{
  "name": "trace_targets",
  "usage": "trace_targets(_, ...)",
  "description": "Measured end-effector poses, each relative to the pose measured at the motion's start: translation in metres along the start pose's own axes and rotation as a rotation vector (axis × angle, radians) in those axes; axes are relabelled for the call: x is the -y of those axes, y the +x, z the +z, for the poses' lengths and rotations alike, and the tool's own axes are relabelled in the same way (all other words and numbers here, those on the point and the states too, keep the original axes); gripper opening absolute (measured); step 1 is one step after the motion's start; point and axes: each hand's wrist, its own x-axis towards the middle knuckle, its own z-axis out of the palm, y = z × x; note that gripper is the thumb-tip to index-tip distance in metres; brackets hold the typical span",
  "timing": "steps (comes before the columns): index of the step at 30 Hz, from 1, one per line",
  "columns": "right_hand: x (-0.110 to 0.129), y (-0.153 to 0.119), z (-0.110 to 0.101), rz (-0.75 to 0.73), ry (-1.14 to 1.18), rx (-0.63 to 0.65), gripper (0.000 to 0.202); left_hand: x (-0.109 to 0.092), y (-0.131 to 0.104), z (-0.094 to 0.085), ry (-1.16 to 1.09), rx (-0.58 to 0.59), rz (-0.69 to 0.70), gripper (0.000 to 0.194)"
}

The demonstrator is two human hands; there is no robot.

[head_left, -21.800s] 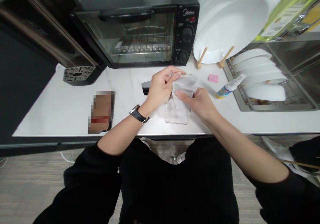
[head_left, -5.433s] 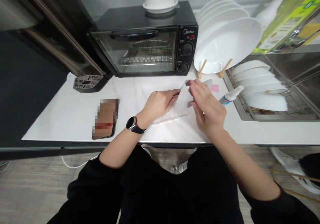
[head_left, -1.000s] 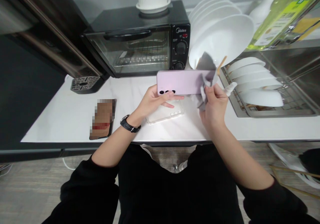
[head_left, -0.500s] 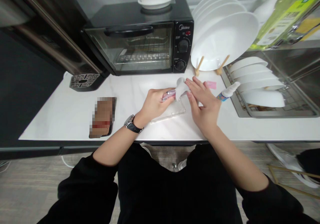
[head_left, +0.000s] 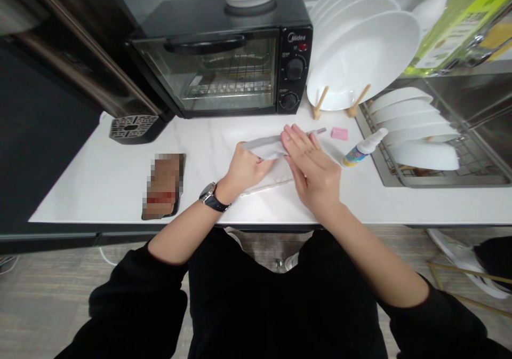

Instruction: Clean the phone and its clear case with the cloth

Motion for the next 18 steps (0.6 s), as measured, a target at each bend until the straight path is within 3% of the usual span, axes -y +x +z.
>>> trace_targets(4,0.008,0.004,0.001,-0.014,0.034,0.045,0.06,0.007,-0.002,-0.001,0.045,-0.036,0.07,0.046)
trace_targets(7,-0.008,-0.001,-0.007,0.059,0.025,0.008,0.057,-0.001,0.001,-0.004,0.011,-0.053,-0.016,0.05)
trace_targets(11,-0.019,-0.012,-0.013,0.137,-0.013,-0.087,0.056,-0.014,0.004,-0.005,-0.073,0.033,-0.136,0.042)
trace_targets(14,-0.007,-0.015,-0.007,0.133,-0.017,-0.119,0.062,-0.01,0.001,-0.003,-0.051,0.052,-0.127,0.046)
trace_targets(18,0.021,-0.011,0.006,0.039,0.01,-0.093,0.073,0.011,-0.012,0.002,-0.061,0.088,-0.069,0.049)
